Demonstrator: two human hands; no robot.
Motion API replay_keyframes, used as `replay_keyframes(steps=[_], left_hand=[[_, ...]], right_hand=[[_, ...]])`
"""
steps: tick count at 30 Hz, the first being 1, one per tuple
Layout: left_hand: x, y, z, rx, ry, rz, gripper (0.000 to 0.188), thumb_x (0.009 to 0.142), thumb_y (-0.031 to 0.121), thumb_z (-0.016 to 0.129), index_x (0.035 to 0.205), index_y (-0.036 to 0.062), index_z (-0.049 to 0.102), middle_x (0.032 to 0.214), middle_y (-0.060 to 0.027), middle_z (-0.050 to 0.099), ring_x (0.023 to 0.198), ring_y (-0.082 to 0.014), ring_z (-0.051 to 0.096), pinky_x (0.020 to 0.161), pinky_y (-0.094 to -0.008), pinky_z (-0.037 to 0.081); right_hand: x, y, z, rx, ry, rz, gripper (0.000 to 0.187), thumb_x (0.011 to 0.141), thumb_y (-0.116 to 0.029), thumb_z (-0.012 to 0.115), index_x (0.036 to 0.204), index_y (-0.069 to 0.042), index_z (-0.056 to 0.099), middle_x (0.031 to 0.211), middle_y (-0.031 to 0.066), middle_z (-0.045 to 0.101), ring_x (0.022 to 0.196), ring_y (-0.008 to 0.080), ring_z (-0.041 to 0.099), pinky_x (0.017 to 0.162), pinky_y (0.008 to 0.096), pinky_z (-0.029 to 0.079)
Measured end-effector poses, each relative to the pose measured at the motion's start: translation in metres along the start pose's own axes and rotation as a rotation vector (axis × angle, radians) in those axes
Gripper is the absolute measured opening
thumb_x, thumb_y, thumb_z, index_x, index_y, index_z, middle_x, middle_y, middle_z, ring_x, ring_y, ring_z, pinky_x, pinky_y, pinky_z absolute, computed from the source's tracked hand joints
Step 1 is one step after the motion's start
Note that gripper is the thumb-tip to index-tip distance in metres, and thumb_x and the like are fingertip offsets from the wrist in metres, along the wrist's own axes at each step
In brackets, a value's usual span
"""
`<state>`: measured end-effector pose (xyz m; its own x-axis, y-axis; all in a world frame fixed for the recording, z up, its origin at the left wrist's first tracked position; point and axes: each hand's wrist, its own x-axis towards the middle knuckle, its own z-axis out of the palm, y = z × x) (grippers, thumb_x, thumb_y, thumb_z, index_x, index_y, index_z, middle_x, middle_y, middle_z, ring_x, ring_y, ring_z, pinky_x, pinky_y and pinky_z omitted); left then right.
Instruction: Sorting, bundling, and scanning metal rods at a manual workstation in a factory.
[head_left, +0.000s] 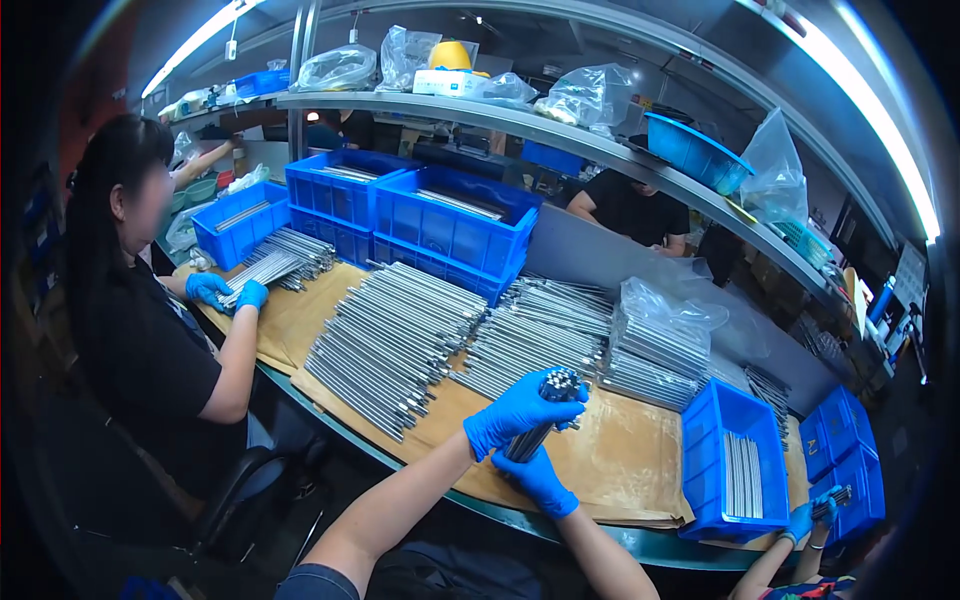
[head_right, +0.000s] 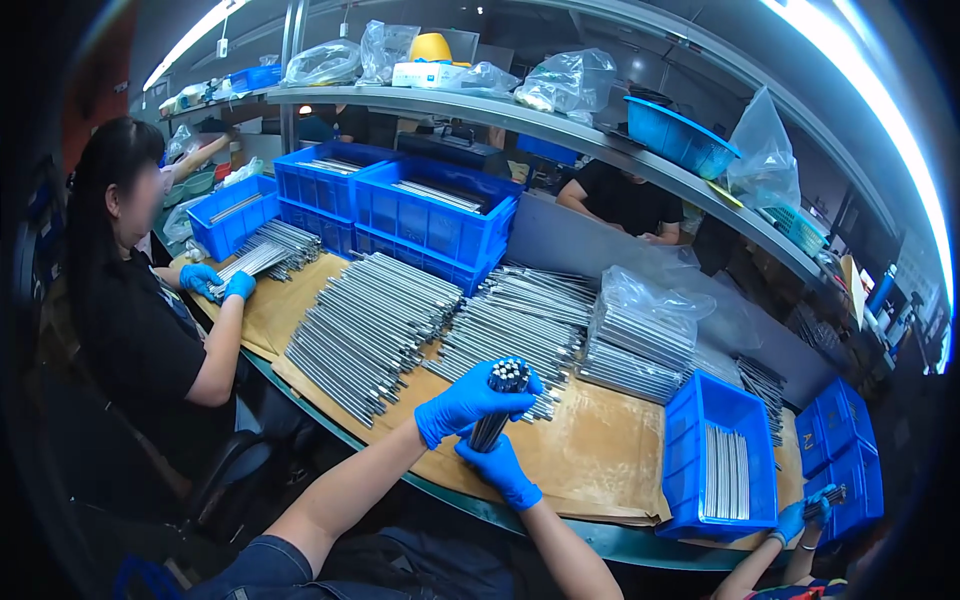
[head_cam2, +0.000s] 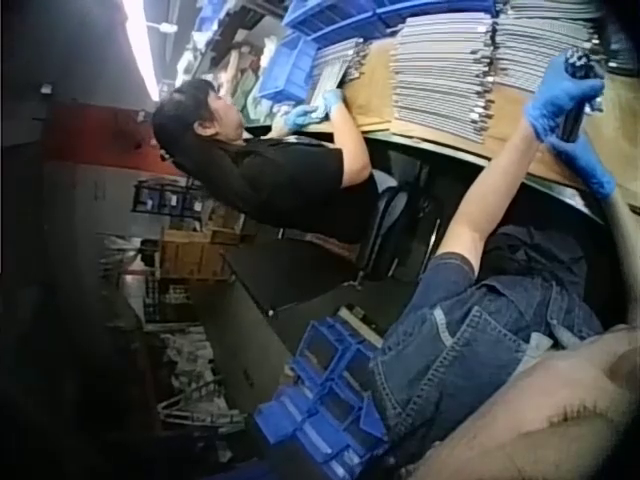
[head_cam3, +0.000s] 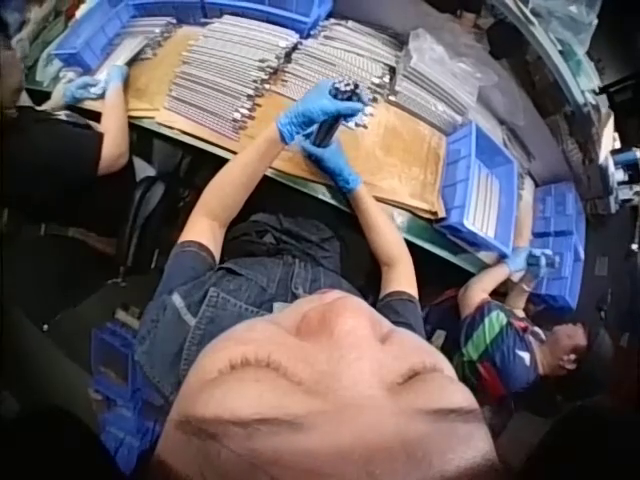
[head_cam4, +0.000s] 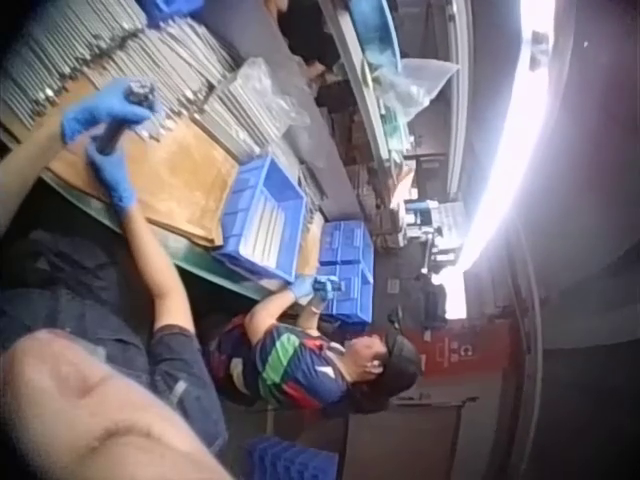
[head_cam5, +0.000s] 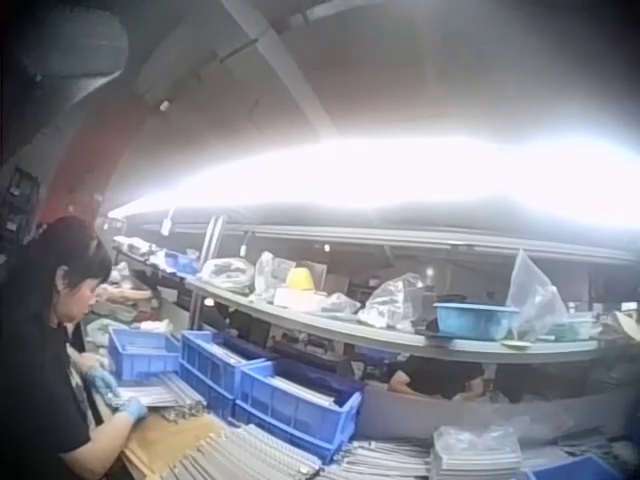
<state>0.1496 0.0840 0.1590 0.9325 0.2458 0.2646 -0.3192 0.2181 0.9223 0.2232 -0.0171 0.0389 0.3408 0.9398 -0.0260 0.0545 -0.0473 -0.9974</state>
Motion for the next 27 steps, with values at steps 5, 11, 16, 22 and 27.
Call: replay_keyframes(steps=[5, 11, 16, 22, 27], left_hand=[[-0.018, 0.005, 0.003, 0.043, -0.069, 0.029, 0.026, 0.075, 0.005, 0.07, 0.099, 0.0019, 0.06, 0.075, -0.0013, 0.058, 0.068, -0.0082, 0.056, 0.064, -0.0226, 0.047], [-0.034, 0.018, 0.021, 0.118, -0.302, -0.001, 0.021, 0.078, 0.007, 0.068, 0.096, 0.0025, 0.059, 0.074, -0.0012, 0.057, 0.065, -0.0086, 0.055, 0.062, -0.0227, 0.047], [-0.036, 0.004, 0.03, 0.217, -0.282, 0.033, 0.017, 0.079, 0.01, 0.067, 0.092, 0.0039, 0.057, 0.074, -0.0007, 0.056, 0.065, -0.0083, 0.054, 0.062, -0.0224, 0.046], [-0.05, -0.001, 0.055, 0.15, -0.199, 0.055, 0.011, 0.078, 0.01, 0.065, 0.08, 0.006, 0.055, 0.067, 0.0005, 0.053, 0.06, -0.0074, 0.05, 0.058, -0.0206, 0.044], [-0.062, -0.004, 0.069, 0.182, -0.091, 0.117, 0.012, 0.078, 0.011, 0.065, 0.08, 0.0067, 0.055, 0.07, -0.0001, 0.054, 0.062, -0.0074, 0.05, 0.057, -0.0217, 0.044]], right_hand=[[-0.007, 0.01, 0.007, -0.05, 0.028, -0.116, 0.024, 0.076, -0.013, 0.071, 0.094, -0.005, 0.056, 0.086, 0.0025, 0.059, 0.079, 0.0122, 0.056, 0.07, 0.0283, 0.047], [-0.035, 0.001, 0.014, -0.1, 0.046, -0.206, 0.022, 0.075, -0.013, 0.072, 0.09, -0.005, 0.058, 0.083, 0.0018, 0.059, 0.077, 0.0118, 0.056, 0.07, 0.0283, 0.047], [-0.038, 0.012, 0.01, -0.059, 0.001, -0.171, 0.024, 0.075, -0.011, 0.072, 0.094, -0.005, 0.058, 0.088, 0.0024, 0.06, 0.081, 0.0119, 0.057, 0.071, 0.0283, 0.047], [-0.038, 0.019, 0.005, -0.082, -0.024, -0.228, 0.033, 0.074, -0.012, 0.073, 0.102, -0.004, 0.058, 0.094, 0.0051, 0.061, 0.086, 0.0143, 0.058, 0.075, 0.0302, 0.048], [-0.037, 0.021, 0.001, -0.079, 0.005, -0.284, 0.042, 0.073, -0.012, 0.073, 0.11, -0.003, 0.055, 0.103, 0.0071, 0.06, 0.094, 0.0163, 0.057, 0.081, 0.032, 0.048]])
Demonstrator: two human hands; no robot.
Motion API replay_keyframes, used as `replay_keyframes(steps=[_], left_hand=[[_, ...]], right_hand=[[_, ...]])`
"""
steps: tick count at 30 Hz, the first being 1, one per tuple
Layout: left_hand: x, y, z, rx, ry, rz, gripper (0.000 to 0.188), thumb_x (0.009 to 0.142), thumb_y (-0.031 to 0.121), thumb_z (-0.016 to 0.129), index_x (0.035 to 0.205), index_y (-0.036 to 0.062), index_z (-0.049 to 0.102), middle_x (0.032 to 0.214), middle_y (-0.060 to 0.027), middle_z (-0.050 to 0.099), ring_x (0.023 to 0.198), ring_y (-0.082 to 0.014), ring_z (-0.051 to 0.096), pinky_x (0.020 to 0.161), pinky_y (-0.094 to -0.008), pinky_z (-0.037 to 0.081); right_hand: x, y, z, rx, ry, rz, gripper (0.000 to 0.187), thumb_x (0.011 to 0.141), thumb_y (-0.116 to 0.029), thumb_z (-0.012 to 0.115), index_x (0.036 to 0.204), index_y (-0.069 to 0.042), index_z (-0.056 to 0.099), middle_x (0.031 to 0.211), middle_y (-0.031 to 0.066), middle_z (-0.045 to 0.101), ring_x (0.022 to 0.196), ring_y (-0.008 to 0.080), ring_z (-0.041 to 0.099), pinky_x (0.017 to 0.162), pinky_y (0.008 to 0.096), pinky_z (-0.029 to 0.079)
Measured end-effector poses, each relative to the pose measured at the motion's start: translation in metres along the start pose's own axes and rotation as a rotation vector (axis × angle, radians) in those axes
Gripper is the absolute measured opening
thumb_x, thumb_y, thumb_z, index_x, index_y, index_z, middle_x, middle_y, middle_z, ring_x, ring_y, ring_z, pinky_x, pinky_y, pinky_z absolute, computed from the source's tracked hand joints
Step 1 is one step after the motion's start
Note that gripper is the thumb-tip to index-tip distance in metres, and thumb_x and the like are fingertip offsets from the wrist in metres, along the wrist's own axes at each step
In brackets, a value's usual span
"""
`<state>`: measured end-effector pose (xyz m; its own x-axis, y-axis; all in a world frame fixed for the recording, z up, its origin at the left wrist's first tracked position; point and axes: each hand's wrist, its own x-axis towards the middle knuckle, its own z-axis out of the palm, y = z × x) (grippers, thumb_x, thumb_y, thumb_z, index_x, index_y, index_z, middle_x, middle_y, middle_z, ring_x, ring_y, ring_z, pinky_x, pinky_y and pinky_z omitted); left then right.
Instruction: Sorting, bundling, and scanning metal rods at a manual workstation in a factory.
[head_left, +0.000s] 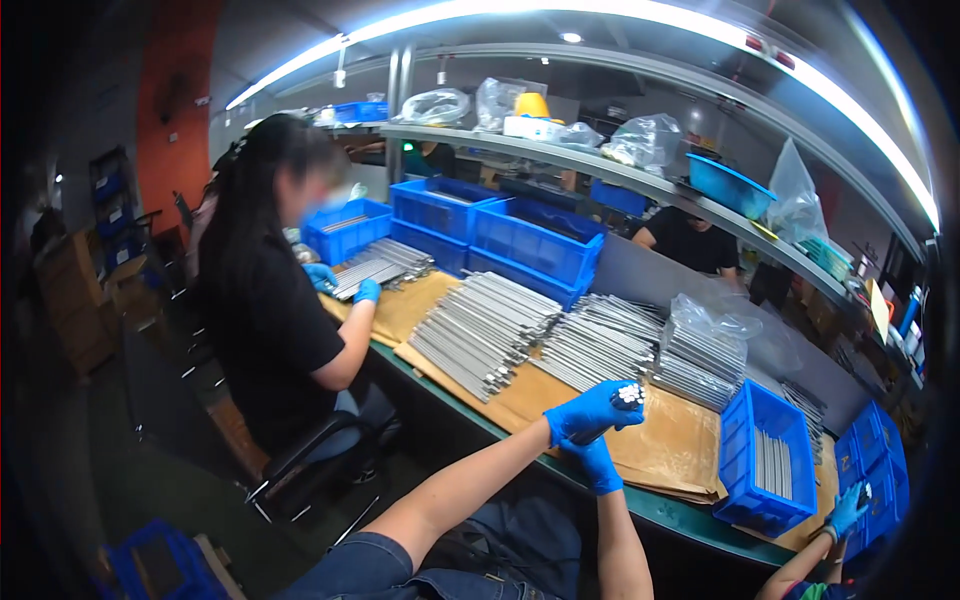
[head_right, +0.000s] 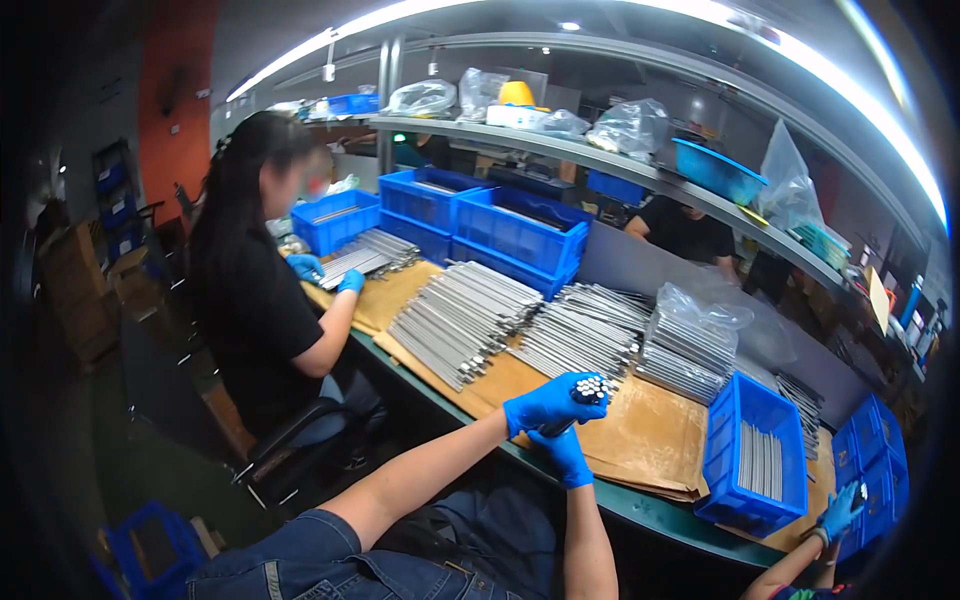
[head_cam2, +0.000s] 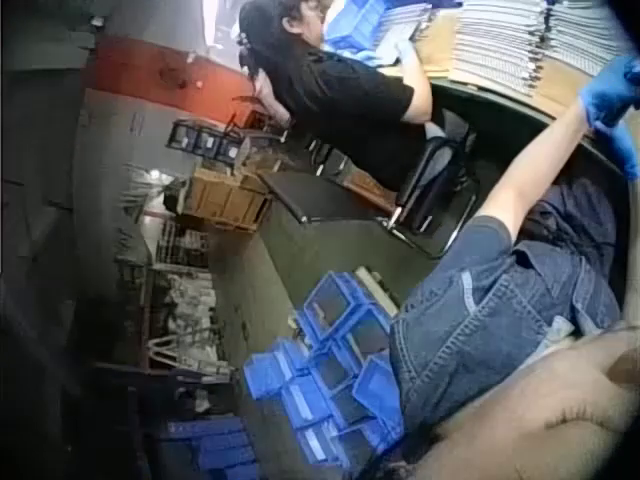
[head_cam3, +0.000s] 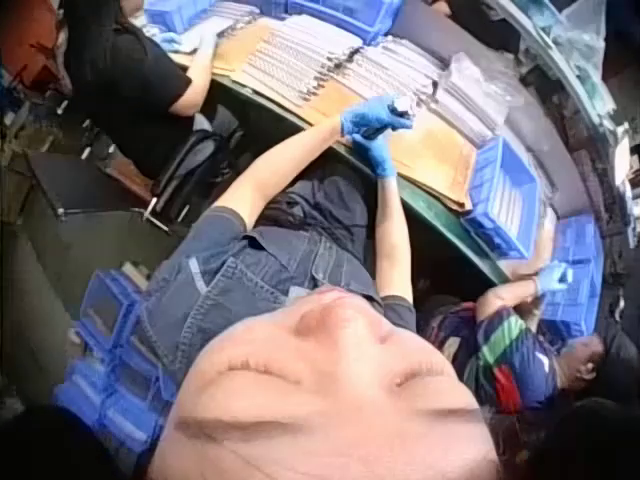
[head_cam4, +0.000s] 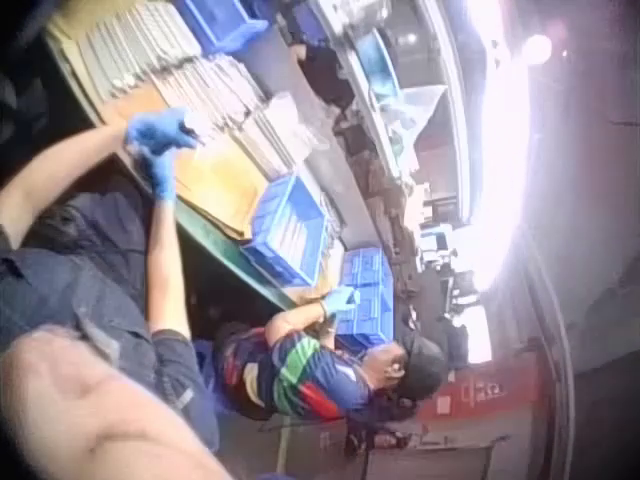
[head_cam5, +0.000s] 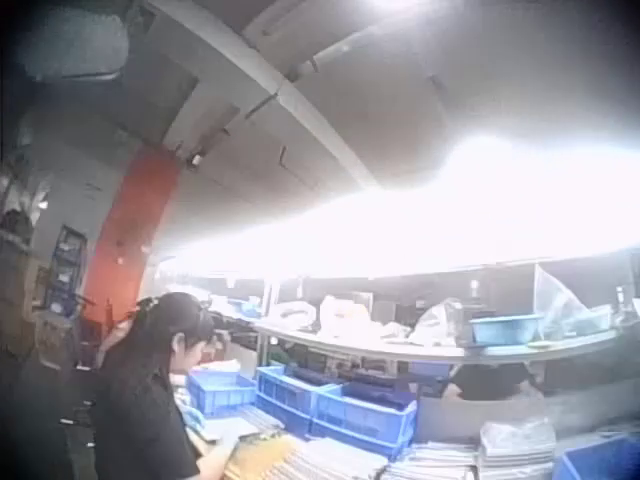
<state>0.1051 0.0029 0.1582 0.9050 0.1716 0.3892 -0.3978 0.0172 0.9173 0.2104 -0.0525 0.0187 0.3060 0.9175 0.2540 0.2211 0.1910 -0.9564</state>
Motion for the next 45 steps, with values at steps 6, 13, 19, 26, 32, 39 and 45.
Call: replay_keyframes(steps=[6, 13, 19, 26, 32, 39, 45], left_hand=[[-0.016, -0.001, -0.013, -0.024, 0.092, 0.081, 0.011, 0.078, 0.008, 0.065, 0.083, 0.0068, 0.056, 0.075, 0.0001, 0.057, 0.065, -0.0075, 0.053, 0.058, -0.0228, 0.046], [-0.018, 0.005, -0.021, -0.035, 0.027, 0.078, 0.01, 0.078, 0.008, 0.063, 0.084, 0.0058, 0.056, 0.077, -0.0018, 0.058, 0.063, -0.0079, 0.052, 0.058, -0.0223, 0.045], [-0.017, 0.004, -0.021, -0.045, 0.034, 0.08, 0.009, 0.078, 0.008, 0.063, 0.083, 0.0053, 0.055, 0.076, -0.0028, 0.057, 0.063, -0.0078, 0.051, 0.058, -0.0221, 0.044], [-0.007, 0.003, -0.011, -0.064, 0.017, 0.076, 0.009, 0.078, 0.008, 0.062, 0.082, 0.0049, 0.055, 0.073, -0.0034, 0.056, 0.062, -0.0082, 0.05, 0.057, -0.0223, 0.043], [0.004, 0.004, -0.019, -0.09, -0.112, -0.007, 0.009, 0.076, 0.007, 0.063, 0.079, 0.0037, 0.056, 0.071, -0.0032, 0.054, 0.062, -0.0092, 0.05, 0.057, -0.0228, 0.043], [0.014, 0.002, -0.048, -0.11, -0.233, -0.116, 0.01, 0.073, 0.005, 0.064, 0.081, 0.002, 0.059, 0.072, -0.0041, 0.056, 0.066, -0.0115, 0.053, 0.061, -0.0244, 0.045], [0.024, 0.001, -0.058, -0.037, -0.242, -0.107, 0.01, 0.072, 0.003, 0.066, 0.08, 0.0005, 0.061, 0.076, -0.0054, 0.06, 0.068, -0.0137, 0.056, 0.065, -0.026, 0.048]], right_hand=[[0.0, -0.009, 0.016, -0.005, 0.003, -0.03, 0.041, 0.072, -0.011, 0.073, 0.108, -0.002, 0.056, 0.102, 0.0067, 0.061, 0.094, 0.0172, 0.058, 0.081, 0.0327, 0.048], [-0.004, -0.009, 0.022, -0.022, 0.065, -0.005, 0.02, 0.074, -0.012, 0.071, 0.09, 0.0, 0.064, 0.085, 0.0047, 0.066, 0.077, 0.0133, 0.061, 0.071, 0.0279, 0.048], [0.001, -0.001, 0.017, -0.094, 0.014, 0.003, 0.029, 0.075, -0.01, 0.069, 0.101, -0.002, 0.059, 0.09, 0.0041, 0.063, 0.08, 0.013, 0.059, 0.07, 0.0286, 0.049], [-0.002, -0.001, 0.014, -0.01, 0.078, -0.008, 0.03, 0.074, -0.01, 0.07, 0.102, -0.003, 0.058, 0.092, 0.0037, 0.062, 0.08, 0.0133, 0.059, 0.072, 0.0287, 0.049], [-0.009, -0.023, 0.029, 0.111, 0.11, -0.039, 0.027, 0.075, -0.01, 0.07, 0.099, -0.002, 0.06, 0.091, 0.0041, 0.064, 0.081, 0.0127, 0.06, 0.073, 0.0279, 0.048], [0.0, 0.0, 0.019, -0.001, 0.103, 0.038, 0.019, 0.077, -0.009, 0.069, 0.093, -0.001, 0.062, 0.087, 0.0038, 0.065, 0.079, 0.012, 0.061, 0.073, 0.0275, 0.048], [0.001, -0.007, 0.014, 0.033, 0.095, 0.09, 0.014, 0.079, -0.007, 0.067, 0.091, -0.001, 0.063, 0.085, 0.0034, 0.064, 0.077, 0.0121, 0.06, 0.072, 0.0274, 0.049]])
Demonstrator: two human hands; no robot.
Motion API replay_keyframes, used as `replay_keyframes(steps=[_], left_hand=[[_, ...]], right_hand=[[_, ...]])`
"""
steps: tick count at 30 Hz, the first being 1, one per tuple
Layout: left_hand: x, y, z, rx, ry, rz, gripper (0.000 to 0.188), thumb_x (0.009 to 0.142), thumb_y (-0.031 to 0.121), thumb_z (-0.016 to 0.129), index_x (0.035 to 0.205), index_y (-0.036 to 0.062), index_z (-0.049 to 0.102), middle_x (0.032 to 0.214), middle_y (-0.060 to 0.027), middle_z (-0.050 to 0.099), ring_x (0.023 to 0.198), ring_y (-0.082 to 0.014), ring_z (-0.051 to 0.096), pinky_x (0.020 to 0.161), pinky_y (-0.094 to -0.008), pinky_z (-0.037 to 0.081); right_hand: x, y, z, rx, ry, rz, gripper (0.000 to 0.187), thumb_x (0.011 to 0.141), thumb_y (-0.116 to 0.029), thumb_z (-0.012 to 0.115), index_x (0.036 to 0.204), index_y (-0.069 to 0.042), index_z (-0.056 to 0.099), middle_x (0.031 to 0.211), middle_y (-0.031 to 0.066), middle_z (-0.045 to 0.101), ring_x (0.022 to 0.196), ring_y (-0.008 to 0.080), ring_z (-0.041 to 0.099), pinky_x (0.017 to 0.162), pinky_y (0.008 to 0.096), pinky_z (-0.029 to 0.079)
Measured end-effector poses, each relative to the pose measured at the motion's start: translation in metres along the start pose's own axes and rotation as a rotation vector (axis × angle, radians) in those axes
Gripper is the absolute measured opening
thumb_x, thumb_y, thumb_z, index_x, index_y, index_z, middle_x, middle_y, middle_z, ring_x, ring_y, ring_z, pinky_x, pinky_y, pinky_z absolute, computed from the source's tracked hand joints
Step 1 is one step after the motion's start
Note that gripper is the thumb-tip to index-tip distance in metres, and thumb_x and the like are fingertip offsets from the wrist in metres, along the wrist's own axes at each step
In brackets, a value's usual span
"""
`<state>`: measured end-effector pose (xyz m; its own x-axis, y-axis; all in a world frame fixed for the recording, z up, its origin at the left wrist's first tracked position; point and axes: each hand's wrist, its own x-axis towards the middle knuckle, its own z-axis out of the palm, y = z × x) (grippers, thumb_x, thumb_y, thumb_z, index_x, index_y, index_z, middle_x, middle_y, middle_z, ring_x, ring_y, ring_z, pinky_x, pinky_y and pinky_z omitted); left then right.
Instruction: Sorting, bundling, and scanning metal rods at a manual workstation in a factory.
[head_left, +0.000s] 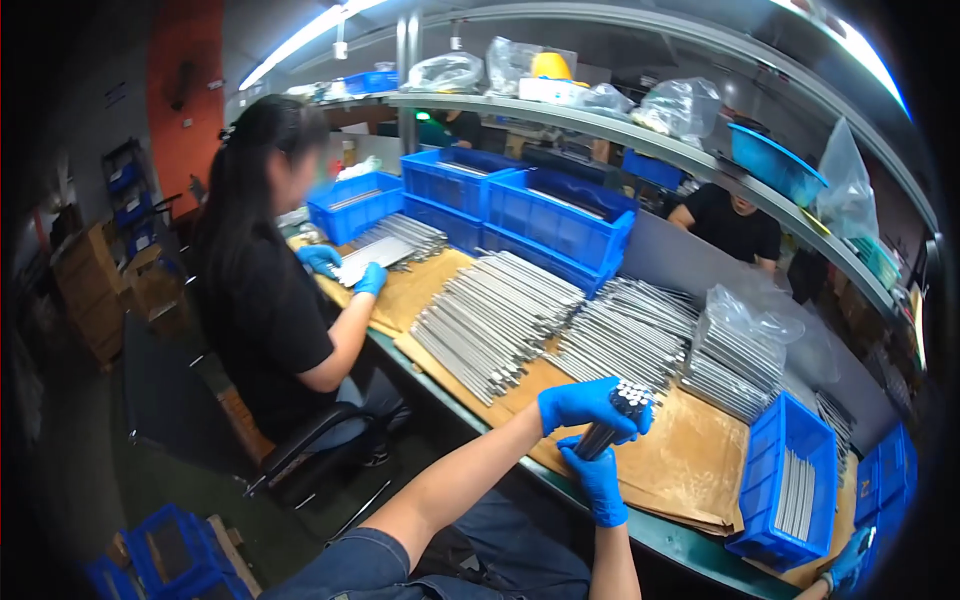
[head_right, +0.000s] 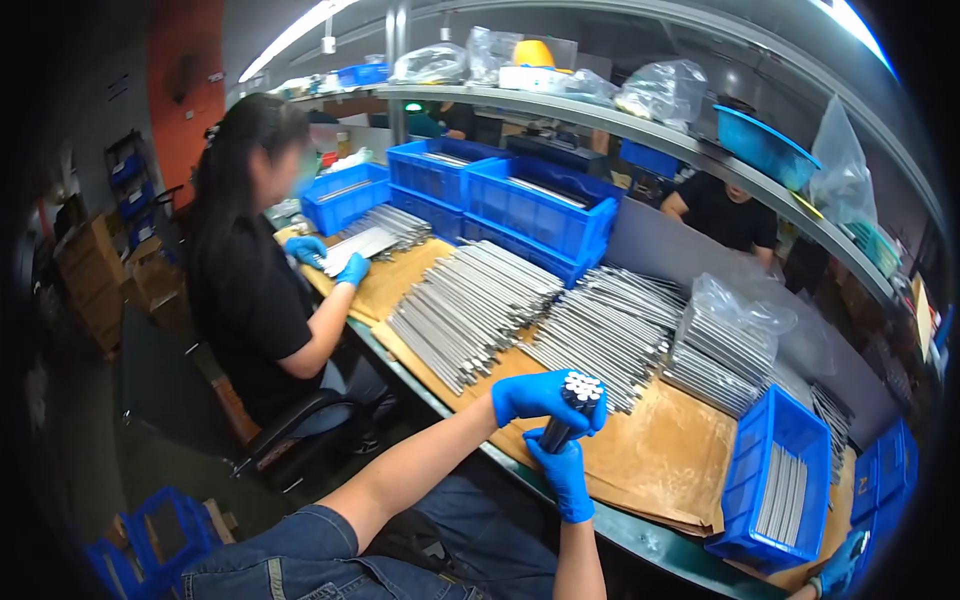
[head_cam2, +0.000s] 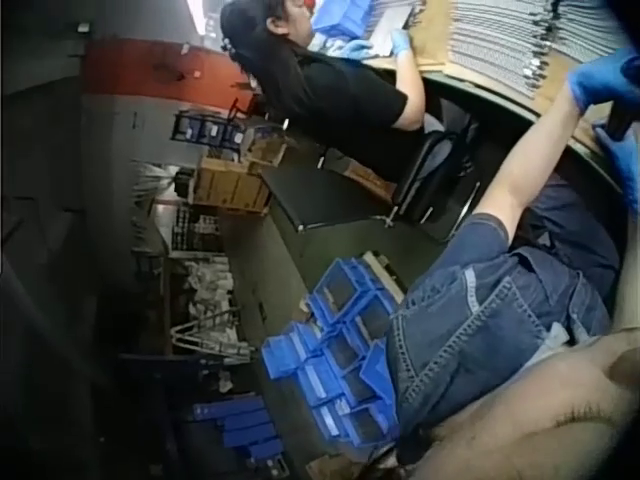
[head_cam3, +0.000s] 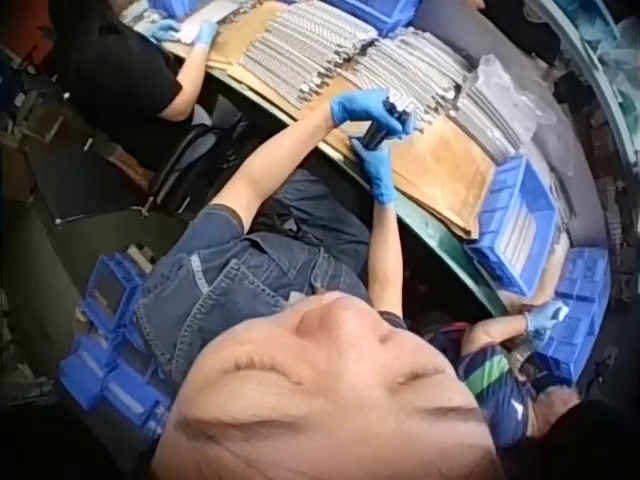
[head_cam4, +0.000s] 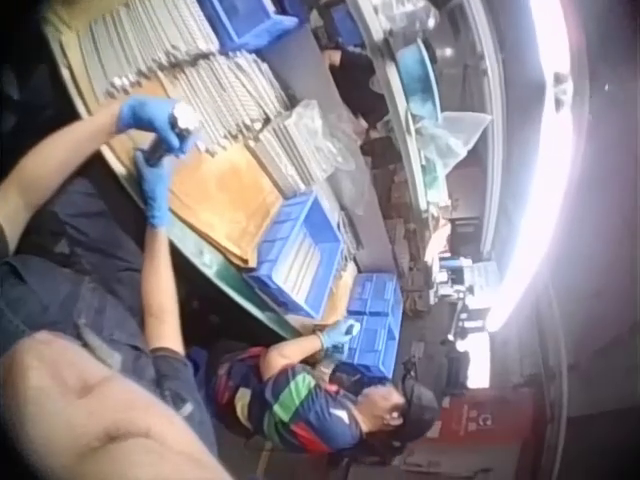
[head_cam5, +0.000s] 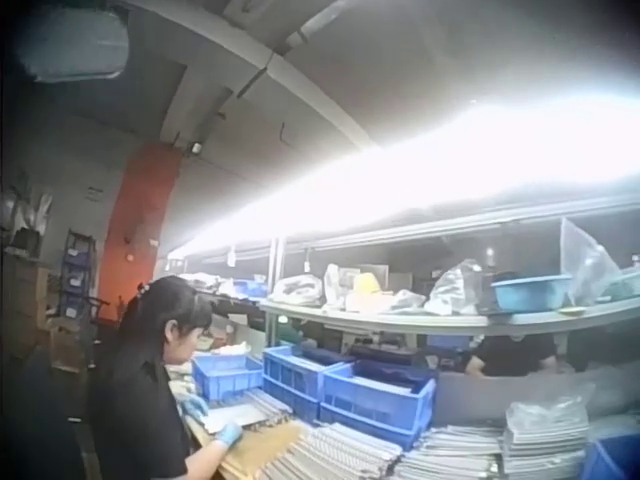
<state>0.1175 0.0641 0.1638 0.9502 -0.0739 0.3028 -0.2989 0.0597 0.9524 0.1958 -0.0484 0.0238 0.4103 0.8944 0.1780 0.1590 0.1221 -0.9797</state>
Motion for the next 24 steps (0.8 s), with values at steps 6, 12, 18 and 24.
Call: replay_keyframes(steps=[6, 12, 18, 24], left_hand=[[-0.007, 0.0, -0.017, -0.116, -0.099, -0.085, 0.019, 0.071, -0.001, 0.066, 0.09, -0.0004, 0.065, 0.084, -0.0084, 0.065, 0.078, -0.0156, 0.061, 0.073, -0.0277, 0.05], [0.002, 0.001, -0.014, -0.245, -0.105, -0.095, 0.025, 0.074, 0.007, 0.069, 0.097, -0.0025, 0.063, 0.087, -0.009, 0.065, 0.08, -0.0173, 0.063, 0.074, -0.0298, 0.052], [-0.015, -0.066, -0.02, 0.103, -0.112, -0.067, 0.027, 0.075, 0.006, 0.071, 0.099, -0.0001, 0.063, 0.092, -0.0107, 0.064, 0.082, -0.017, 0.061, 0.076, -0.0286, 0.049], [-0.03, -0.075, -0.004, -0.16, 0.321, -0.163, 0.03, 0.076, 0.008, 0.07, 0.103, 0.0007, 0.059, 0.088, -0.0085, 0.063, 0.08, -0.0159, 0.06, 0.075, -0.0297, 0.048]], right_hand=[[0.001, -0.011, 0.009, 0.04, -0.001, 0.027, 0.017, 0.079, -0.008, 0.067, 0.094, -0.002, 0.063, 0.09, 0.005, 0.065, 0.082, 0.0132, 0.06, 0.075, 0.0284, 0.049], [0.004, -0.011, 0.0, -0.009, -0.065, 0.086, 0.022, 0.079, -0.004, 0.067, 0.1, -0.003, 0.06, 0.094, 0.0062, 0.064, 0.085, 0.0145, 0.061, 0.074, 0.0291, 0.049], [0.002, 0.01, 0.002, -0.007, 0.043, 0.022, 0.028, 0.075, -0.003, 0.071, 0.099, -0.001, 0.059, 0.091, 0.006, 0.063, 0.085, 0.0155, 0.06, 0.074, 0.0293, 0.05], [0.009, -0.008, 0.003, 0.154, 0.107, 0.032, 0.03, 0.074, -0.009, 0.072, 0.099, -0.001, 0.058, 0.087, 0.0074, 0.062, 0.081, 0.0169, 0.061, 0.073, 0.0303, 0.05]])
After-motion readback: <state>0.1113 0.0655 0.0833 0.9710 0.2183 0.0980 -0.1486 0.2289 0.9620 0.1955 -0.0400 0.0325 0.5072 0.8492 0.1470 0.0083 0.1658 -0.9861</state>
